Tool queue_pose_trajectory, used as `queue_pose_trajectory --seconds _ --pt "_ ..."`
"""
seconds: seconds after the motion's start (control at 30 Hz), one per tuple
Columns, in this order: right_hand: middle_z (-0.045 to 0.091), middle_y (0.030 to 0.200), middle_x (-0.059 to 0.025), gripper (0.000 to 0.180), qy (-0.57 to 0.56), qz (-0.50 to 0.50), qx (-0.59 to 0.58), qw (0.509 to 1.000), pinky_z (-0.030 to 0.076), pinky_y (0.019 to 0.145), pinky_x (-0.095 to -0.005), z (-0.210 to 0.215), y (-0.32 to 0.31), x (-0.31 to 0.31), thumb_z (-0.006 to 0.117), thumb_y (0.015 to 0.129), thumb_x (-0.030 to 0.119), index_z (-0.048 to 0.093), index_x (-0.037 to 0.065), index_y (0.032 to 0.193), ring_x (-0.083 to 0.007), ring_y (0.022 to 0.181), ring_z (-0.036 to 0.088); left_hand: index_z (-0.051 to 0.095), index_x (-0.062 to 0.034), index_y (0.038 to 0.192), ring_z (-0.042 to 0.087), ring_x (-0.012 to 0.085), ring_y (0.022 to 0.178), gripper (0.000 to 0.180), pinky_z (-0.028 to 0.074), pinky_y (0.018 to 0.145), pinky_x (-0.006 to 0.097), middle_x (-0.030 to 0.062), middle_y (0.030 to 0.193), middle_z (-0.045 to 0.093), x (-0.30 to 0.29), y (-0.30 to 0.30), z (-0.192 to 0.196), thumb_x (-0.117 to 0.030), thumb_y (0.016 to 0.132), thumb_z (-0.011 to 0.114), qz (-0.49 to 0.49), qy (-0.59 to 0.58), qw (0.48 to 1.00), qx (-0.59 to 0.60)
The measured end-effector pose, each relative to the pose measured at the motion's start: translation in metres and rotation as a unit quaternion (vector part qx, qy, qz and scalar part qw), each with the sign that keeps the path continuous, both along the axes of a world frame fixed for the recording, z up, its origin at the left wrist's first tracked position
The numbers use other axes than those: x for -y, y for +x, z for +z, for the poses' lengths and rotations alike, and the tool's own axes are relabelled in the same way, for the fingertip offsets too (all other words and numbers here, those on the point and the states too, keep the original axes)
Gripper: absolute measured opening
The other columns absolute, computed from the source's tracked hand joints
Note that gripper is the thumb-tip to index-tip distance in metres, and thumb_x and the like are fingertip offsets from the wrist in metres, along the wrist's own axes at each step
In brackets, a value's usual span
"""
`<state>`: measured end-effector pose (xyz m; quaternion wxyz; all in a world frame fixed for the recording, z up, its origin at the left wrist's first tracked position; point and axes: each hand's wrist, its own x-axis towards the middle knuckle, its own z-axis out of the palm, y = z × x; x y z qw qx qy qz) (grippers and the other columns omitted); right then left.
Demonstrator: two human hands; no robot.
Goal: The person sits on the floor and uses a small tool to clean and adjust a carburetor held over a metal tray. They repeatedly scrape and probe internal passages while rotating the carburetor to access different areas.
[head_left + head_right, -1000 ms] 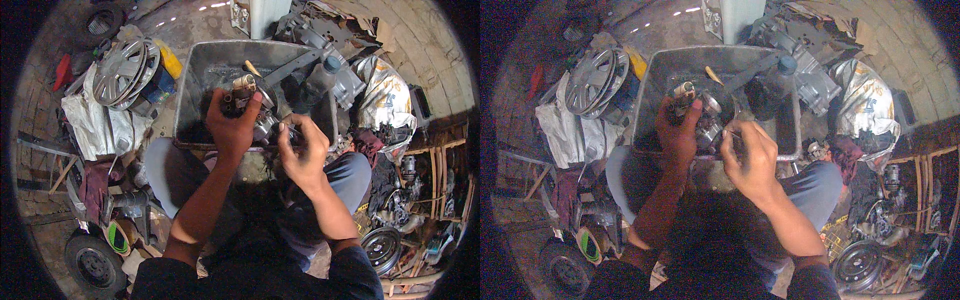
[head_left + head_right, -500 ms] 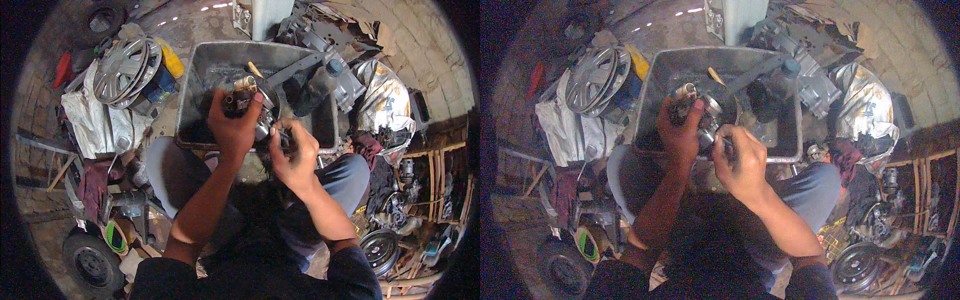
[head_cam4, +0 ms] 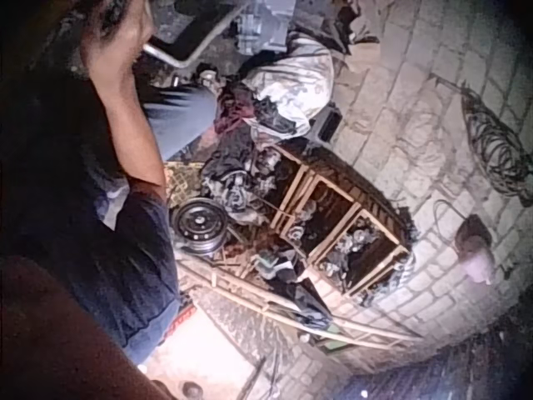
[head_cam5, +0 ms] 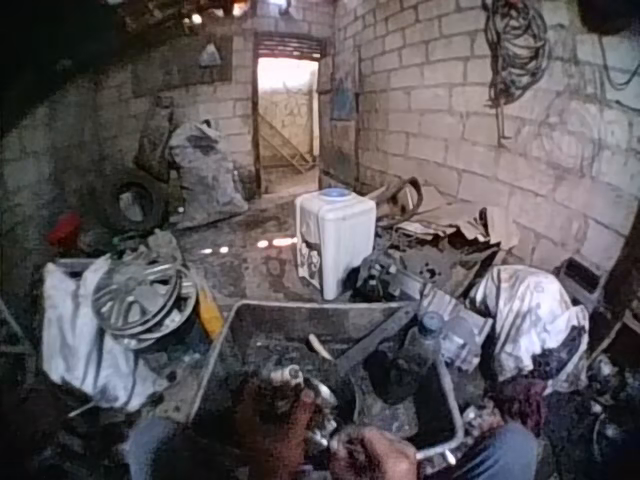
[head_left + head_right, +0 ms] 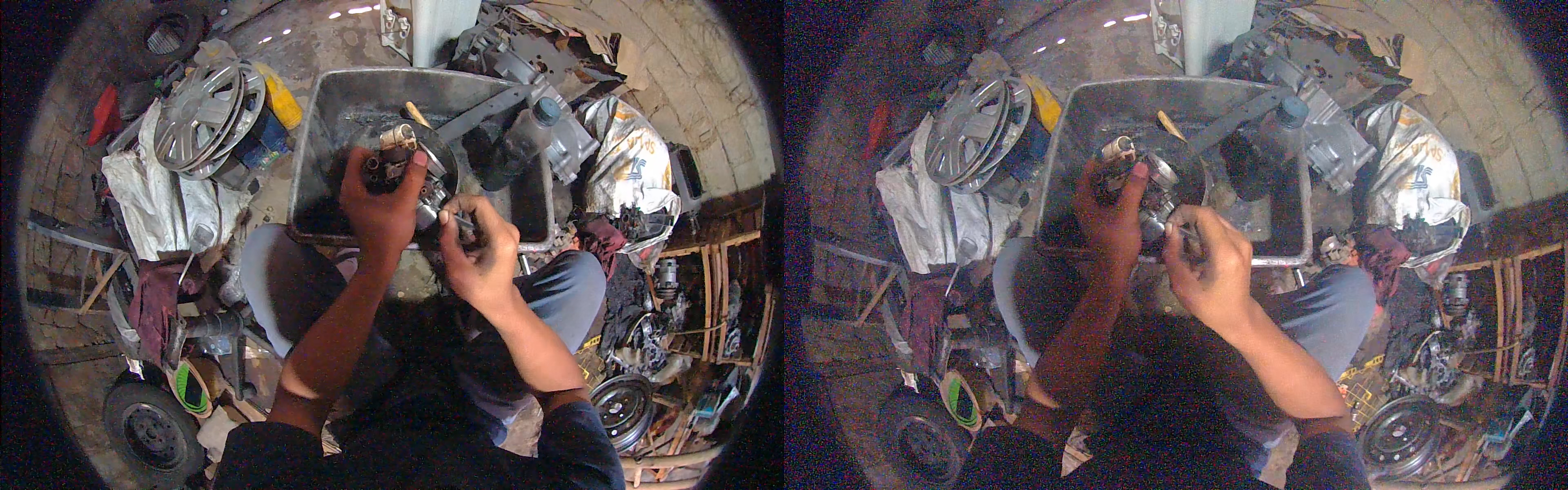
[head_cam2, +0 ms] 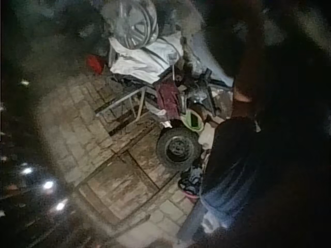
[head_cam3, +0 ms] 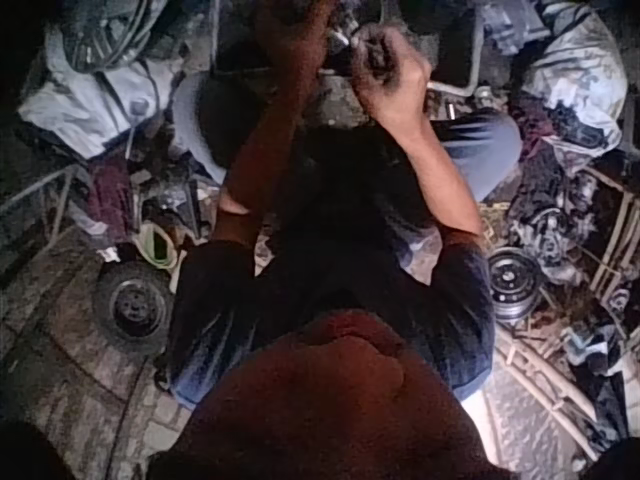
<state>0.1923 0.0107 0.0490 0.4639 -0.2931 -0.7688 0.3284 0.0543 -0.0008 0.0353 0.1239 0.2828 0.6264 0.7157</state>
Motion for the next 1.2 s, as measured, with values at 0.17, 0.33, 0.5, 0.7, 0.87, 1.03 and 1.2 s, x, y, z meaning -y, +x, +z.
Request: queue_pose_trajectory --seconds 0.17,0.33,0.5,0.7,0.87,1.03,1.2 --pt "0.069 0.083 -0.0176 0.012 -0.012 -0.025 0.018 0.999 0.052 0.064 -0.0386 0.007 -0.002 0.001 0.069 0.086 -0.003 0.064 -0.002 0.097 -0.0303 0.071 0.070 0.062 -0.0011 0.096 0.063 0.0154 0.078 0.042 0.052 0.072 0.033 0.0079 0.087 0.069 -0.001 0.001 -0.002 -0.028 0.079 0.090 0.013 -0.018 1.000 -0.021" --pt "0.069 0.083 -0.0172 0.011 -0.005 -0.058 0.002 0.998 0.054 0.067 -0.0368 0.002 -0.004 -0.008 0.070 0.086 -0.003 0.065 -0.001 0.095 -0.0281 0.073 0.071 0.062 -0.0016 0.097 0.064 0.0157 0.079 0.041 0.052 0.072 0.033 0.0084 0.089 0.069 0.003 0.004 0.000 -0.027 0.080 0.089 0.020 0.000 0.998 -0.061" --pt "0.069 0.081 -0.0142 0.009 0.004 -0.050 0.014 0.999 0.050 0.061 -0.0330 0.003 -0.003 -0.010 0.070 0.087 -0.002 0.066 -0.001 0.095 -0.0191 0.066 0.065 0.062 -0.0011 0.099 0.064 0.0159 0.080 0.042 0.052 0.073 0.033 0.0081 0.090 0.069 0.002 0.002 0.004 -0.027 0.081 0.089 0.010 -0.027 0.999 -0.018" --pt "0.071 0.084 -0.0129 0.007 0.008 -0.092 -0.032 0.995 0.052 0.067 -0.0311 0.006 0.003 -0.012 0.071 0.090 0.000 0.066 0.000 0.096 -0.0177 0.072 0.067 0.061 -0.0004 0.100 0.063 0.0149 0.082 0.039 0.051 0.075 0.032 0.0074 0.091 0.068 0.001 0.003 0.000 -0.025 0.083 0.087 0.001 0.022 1.000 -0.012" --pt "0.071 0.087 -0.0129 0.007 0.023 -0.074 -0.031 0.997 0.052 0.071 -0.0315 0.010 0.007 -0.016 0.070 0.091 -0.001 0.068 0.001 0.097 -0.0183 0.077 0.068 0.062 -0.0004 0.101 0.062 0.0146 0.082 0.040 0.051 0.075 0.031 0.0074 0.092 0.068 0.001 0.005 0.003 -0.026 0.084 0.087 -0.003 0.022 1.000 0.002" --pt "0.071 0.091 -0.0132 0.011 0.029 -0.032 -0.016 0.999 0.053 0.075 -0.0324 0.011 0.010 -0.015 0.070 0.089 -0.003 0.071 -0.001 0.099 -0.0219 0.082 0.069 0.062 -0.0008 0.102 0.062 0.0142 0.082 0.041 0.050 0.075 0.031 0.0068 0.092 0.068 0.000 0.002 0.001 -0.028 0.084 0.086 0.009 -0.008 1.000 -0.002" --pt "0.071 0.092 -0.0138 0.014 0.046 -0.021 -0.009 0.999 0.053 0.077 -0.0333 0.013 0.009 -0.015 0.070 0.087 -0.005 0.073 -0.001 0.100 -0.0240 0.086 0.070 0.063 -0.0010 0.102 0.063 0.0148 0.081 0.041 0.051 0.074 0.032 0.0072 0.092 0.069 -0.001 0.004 0.006 -0.028 0.083 0.087 -0.001 0.000 0.999 0.044"
